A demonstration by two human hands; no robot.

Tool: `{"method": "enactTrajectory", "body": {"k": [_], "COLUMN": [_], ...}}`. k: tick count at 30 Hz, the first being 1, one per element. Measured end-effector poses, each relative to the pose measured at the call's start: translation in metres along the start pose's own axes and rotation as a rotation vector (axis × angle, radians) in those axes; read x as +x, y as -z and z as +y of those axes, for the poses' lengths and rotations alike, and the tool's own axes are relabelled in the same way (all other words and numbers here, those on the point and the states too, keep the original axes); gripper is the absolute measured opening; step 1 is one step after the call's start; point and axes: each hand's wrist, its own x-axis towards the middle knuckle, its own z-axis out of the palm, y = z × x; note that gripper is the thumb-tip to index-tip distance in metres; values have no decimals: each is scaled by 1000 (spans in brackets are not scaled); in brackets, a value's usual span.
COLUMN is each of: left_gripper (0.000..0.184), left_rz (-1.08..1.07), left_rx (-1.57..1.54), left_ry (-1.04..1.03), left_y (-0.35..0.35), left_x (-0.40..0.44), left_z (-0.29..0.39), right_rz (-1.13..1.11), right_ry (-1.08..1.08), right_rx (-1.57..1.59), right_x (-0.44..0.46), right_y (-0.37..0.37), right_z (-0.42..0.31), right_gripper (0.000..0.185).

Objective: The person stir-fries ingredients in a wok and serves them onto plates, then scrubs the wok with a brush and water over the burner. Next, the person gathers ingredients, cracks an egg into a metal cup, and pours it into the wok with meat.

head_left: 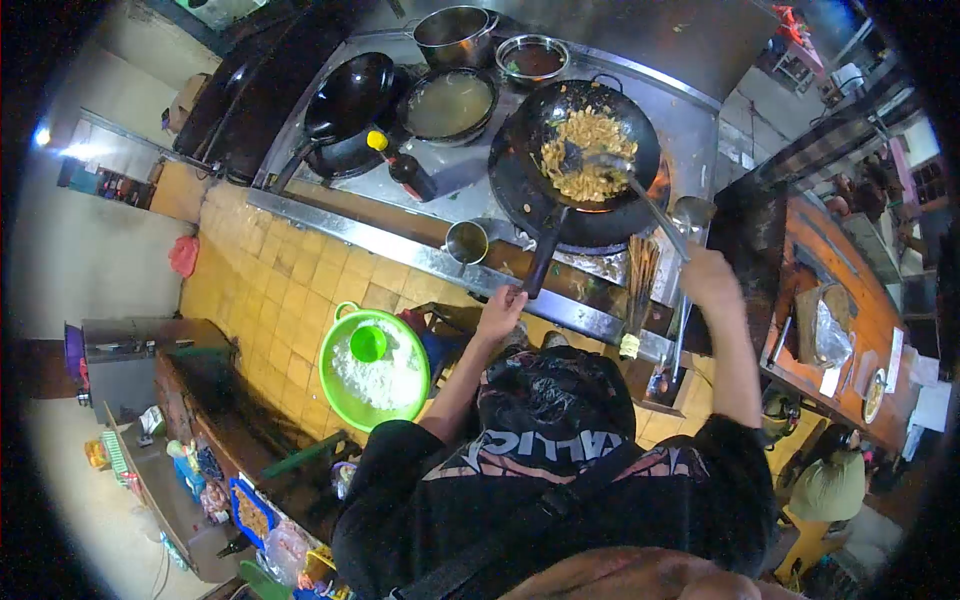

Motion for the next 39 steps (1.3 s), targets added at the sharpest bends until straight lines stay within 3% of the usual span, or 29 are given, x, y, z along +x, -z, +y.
{"method": "enactTrajectory", "body": {"k": [1, 3, 4, 6, 7, 8, 10, 12, 16, 17, 18, 21, 22, 23, 24, 26, 29, 30, 32, 34, 36, 38, 39], "left_gripper": [30, 34, 34, 37, 40, 40, 40, 38, 38, 38, 38, 40, 42, 43, 43, 47, 49, 49, 51, 50, 50, 46, 42], "left_rz": [-47, -76, -82, -55, -160, -158, -151, -124, -214, -218, -212, -212, -198, -187, -194, -127, -177, -179, -193, -181, -170, -353, -329], "left_rx": [-20, 96, 86, 184, -14, -15, 208, 197, 135, 131, 134, 139, 172, 208, 212, 63, 170, 176, 173, 253, 325, 341, 198], "left_ry": [-27, -31, -26, 39, 30, 22, 36, -6, 65, 103, 98, 30, 54, 77, 77, 29, 24, 23, 64, 52, 36, 274, 314], "left_y": [-2, -2, -2, 6, 9, 13, 17, 17, 11, 13, 16, 21, 22, 24, 22, 11, 3, 5, 11, 14, 13, 4, -10], "left_x": [7, 11, 6, -1, -1, 1, -5, -10, -2, 0, 2, -3, -7, -8, -6, 0, 23, 20, 11, 9, 20, 41, 59], "left_z": [-7, -15, -8, 18, 15, 17, 18, 43, 16, 10, 10, 16, 24, 28, 25, 6, -29, -19, 21, 38, 43, 32, 0], "right_rz": [82, 135, 183, 52, 71, 86, -107, 57, 322, 191, 196, 107, 124, 141, 142, 425, 397, 399, 72, 87, 68, 32, 44], "right_ry": [-145, -145, -36, -47, 39, 126, 12, -132, 77, -47, -41, 148, -5, -162, -169, -67, 18, 15, 53, 21, 66, 113, 26], "right_rx": [0, 14, 78, 162, 168, 171, 4, -59, -93, 114, 116, 91, 47, 5, 9, 44, 104, 111, -6, -99, -72, -60, 20], "right_x": [9, 37, 50, 21, 10, -1, -27, -15, 41, 26, 17, -10, -21, -26, -16, 28, 67, 58, 9, -49, -74, -76, -66], "right_y": [-28, -86, -115, -77, -56, -34, 28, -5, -123, -96, -67, -2, 10, 14, -2, -63, -113, -94, -4, 48, 53, 48, 28], "right_z": [-4, -28, -34, -53, -36, -16, -22, -26, -28, -57, -50, -29, -43, -52, -53, -43, -20, -18, -29, -48, -35, -31, -38], "right_gripper": [30, 36, 39, 38, 38, 37, 43, 40, 40, 39, 39, 40, 38, 37, 37, 36, 37, 37, 39, 39, 38, 37, 39]}}
